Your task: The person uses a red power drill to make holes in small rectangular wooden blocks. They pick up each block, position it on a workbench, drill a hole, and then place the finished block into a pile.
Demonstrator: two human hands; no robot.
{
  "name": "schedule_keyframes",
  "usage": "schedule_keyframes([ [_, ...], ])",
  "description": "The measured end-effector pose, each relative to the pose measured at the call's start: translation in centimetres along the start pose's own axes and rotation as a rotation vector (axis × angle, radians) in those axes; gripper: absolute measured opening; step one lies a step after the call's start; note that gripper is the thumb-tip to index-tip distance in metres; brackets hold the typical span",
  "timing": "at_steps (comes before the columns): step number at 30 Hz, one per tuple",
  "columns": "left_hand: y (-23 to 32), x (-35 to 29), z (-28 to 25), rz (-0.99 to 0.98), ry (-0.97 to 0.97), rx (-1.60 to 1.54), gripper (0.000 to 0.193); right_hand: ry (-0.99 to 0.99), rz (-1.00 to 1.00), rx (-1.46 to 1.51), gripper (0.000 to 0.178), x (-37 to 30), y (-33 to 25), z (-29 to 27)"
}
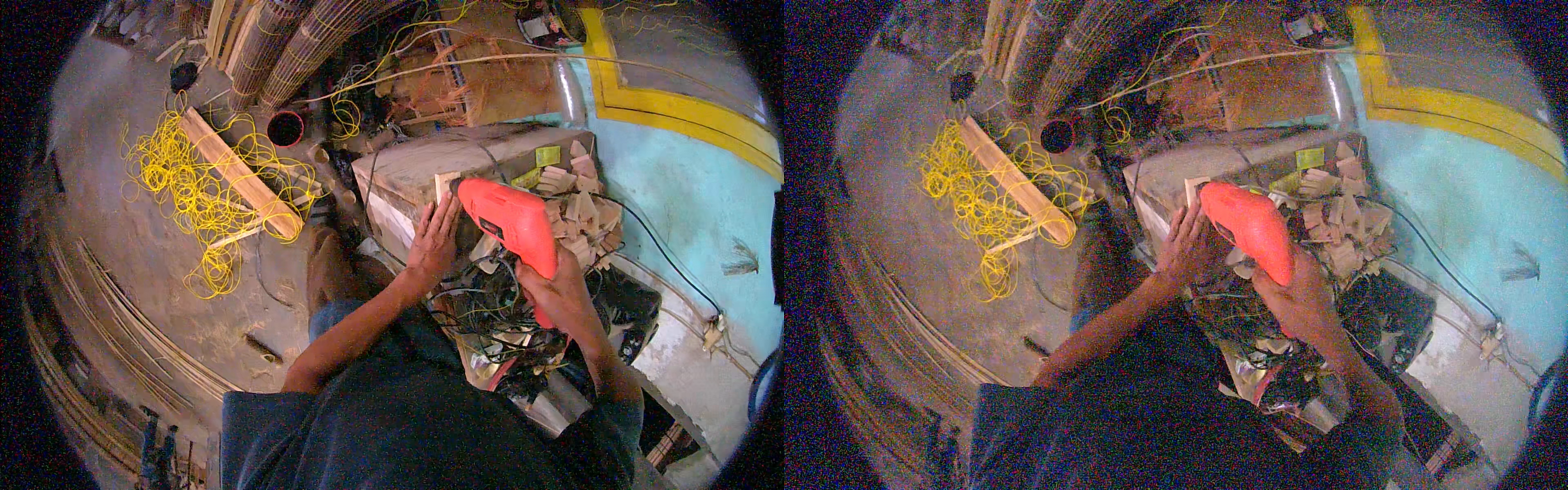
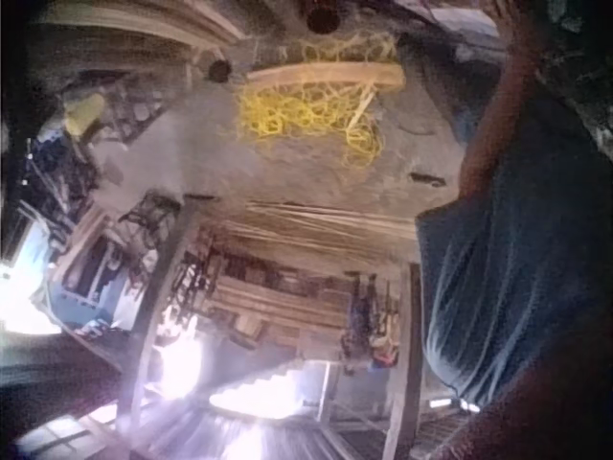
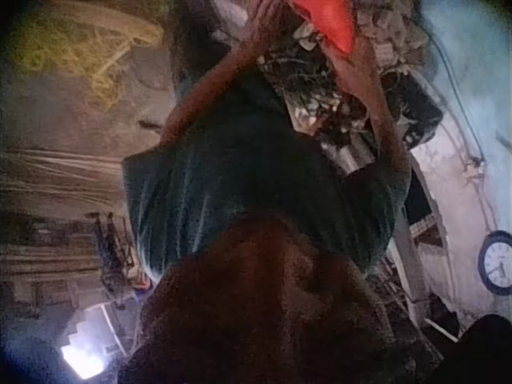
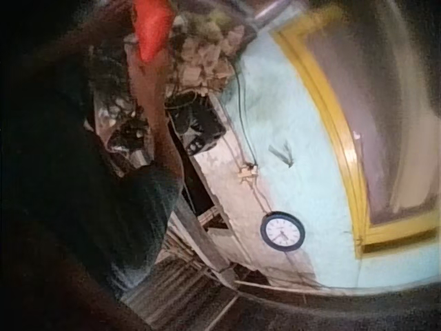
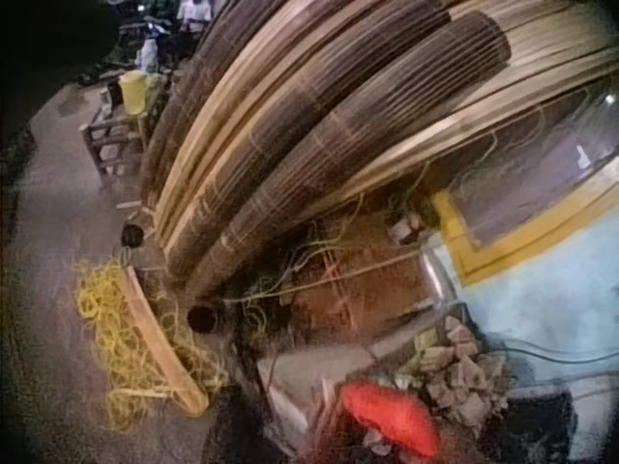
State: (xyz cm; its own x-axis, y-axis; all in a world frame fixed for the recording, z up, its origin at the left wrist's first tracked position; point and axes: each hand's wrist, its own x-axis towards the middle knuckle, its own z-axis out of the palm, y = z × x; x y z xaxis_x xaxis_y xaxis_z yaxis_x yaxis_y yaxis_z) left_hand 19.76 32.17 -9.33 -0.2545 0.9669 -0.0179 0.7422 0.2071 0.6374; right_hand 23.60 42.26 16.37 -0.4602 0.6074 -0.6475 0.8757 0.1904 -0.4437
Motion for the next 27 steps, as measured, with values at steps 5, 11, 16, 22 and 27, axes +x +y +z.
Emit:
schedule_keyframes([
  [5, 0.3, 0.2, -0.7, -0.014, 0.091, 0.100, 0.068, 0.102, 0.041, 0.099, 0.014, -4.0, -1.1, -2.3],
  [11, 0.3, 0.2, -1.4, 0.036, 0.087, 0.196, 0.066, 0.272, 0.019, 0.314, 0.018, -8.4, 0.4, -2.2],
  [16, -0.6, 0.4, -2.3, 0.121, 0.053, 0.215, 0.066, 0.303, 0.145, 0.431, 0.022, -10.4, 3.0, -0.3],
  [22, -2.4, 4.1, -3.6, 0.081, 0.145, 0.116, 0.070, 0.416, 0.048, 0.550, 0.033, -12.5, 8.3, 2.3],
  [27, -11.2, 9.8, -0.7, 0.131, -0.178, -0.074, 0.065, 0.399, 0.218, 0.558, 0.036, -13.1, 9.4, 3.2],
])
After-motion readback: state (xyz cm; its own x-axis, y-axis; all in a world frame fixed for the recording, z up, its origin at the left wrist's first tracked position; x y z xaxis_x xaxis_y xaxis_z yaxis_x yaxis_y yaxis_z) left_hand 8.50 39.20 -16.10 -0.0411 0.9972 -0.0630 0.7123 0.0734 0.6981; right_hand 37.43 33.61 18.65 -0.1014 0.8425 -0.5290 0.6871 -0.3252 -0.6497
